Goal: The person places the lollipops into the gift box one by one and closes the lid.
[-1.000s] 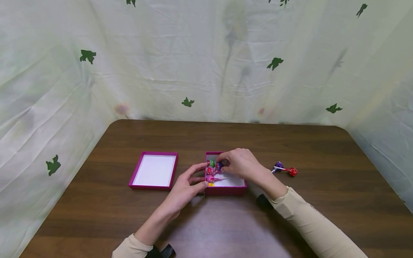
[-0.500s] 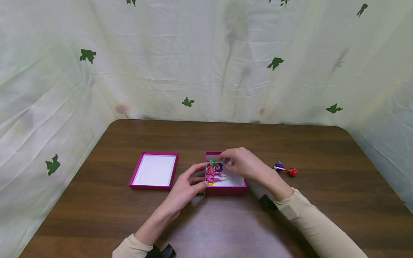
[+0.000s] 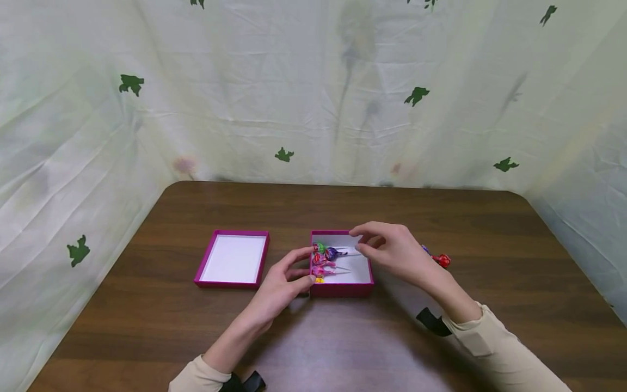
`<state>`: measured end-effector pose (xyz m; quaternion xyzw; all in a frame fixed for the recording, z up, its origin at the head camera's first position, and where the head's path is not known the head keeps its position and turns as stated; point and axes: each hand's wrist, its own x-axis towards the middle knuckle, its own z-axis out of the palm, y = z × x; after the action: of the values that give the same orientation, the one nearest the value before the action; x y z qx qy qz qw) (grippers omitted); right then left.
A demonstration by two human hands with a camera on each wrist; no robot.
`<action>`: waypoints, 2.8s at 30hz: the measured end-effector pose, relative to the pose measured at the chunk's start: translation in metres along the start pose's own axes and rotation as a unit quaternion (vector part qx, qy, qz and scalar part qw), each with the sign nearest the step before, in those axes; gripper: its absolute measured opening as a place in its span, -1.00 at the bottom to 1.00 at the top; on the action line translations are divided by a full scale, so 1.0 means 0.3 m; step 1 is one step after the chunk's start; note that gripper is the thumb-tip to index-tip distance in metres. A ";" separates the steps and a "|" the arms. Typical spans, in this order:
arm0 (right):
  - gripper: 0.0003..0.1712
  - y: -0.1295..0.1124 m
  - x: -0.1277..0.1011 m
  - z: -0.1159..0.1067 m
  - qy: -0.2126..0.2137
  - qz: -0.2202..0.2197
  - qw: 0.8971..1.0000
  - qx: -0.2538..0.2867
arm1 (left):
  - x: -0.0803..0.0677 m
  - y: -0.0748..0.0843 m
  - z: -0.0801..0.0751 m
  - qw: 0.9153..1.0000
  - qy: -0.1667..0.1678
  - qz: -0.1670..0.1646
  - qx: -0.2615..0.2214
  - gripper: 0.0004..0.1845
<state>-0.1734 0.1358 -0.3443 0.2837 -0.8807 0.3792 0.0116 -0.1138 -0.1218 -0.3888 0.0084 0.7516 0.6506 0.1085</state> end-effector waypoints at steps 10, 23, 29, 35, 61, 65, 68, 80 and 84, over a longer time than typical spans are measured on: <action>-0.65 0.051 -0.086 -0.110 -0.022 0.039 0.999 0.001 | 0.000 0.000 0.001 1.000 0.000 0.003 0.001 -0.42; -0.69 0.186 -0.158 -0.193 0.010 0.099 0.993 -0.068 | 0.000 -0.001 -0.001 1.000 0.002 0.008 -0.001 -0.42; -0.66 0.240 -0.165 -0.197 0.014 0.126 0.988 -0.090 | -0.002 -0.002 -0.003 1.000 0.000 0.005 0.003 -0.42; -0.67 0.295 -0.160 -0.175 0.022 0.150 0.981 -0.120 | -0.003 -0.001 0.000 1.000 -0.001 0.008 -0.001 -0.42; -0.68 0.321 -0.159 -0.158 -0.027 0.165 0.983 -0.071 | -0.003 -0.001 0.002 1.000 -0.002 0.009 0.003 -0.43; -0.72 0.320 -0.158 -0.153 -0.041 0.145 0.985 -0.079 | -0.003 -0.001 0.002 1.000 -0.003 0.009 0.002 -0.43; -0.73 0.318 -0.157 -0.147 -0.047 0.127 0.986 -0.099 | -0.002 0.000 0.003 1.000 -0.002 0.010 -0.001 -0.43; -0.69 0.290 -0.156 -0.134 -0.019 0.087 0.992 -0.092 | 0.000 0.000 0.005 1.000 -0.002 0.011 -0.005 -0.42; -0.64 0.263 -0.152 -0.134 -0.009 0.077 0.993 -0.093 | -0.001 0.000 0.005 1.000 -0.001 0.010 -0.005 -0.42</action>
<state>-0.1832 0.2287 -0.3786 0.2163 -0.9313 0.2930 0.0007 -0.1134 -0.1203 -0.3888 0.0155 0.7483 0.6552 0.1027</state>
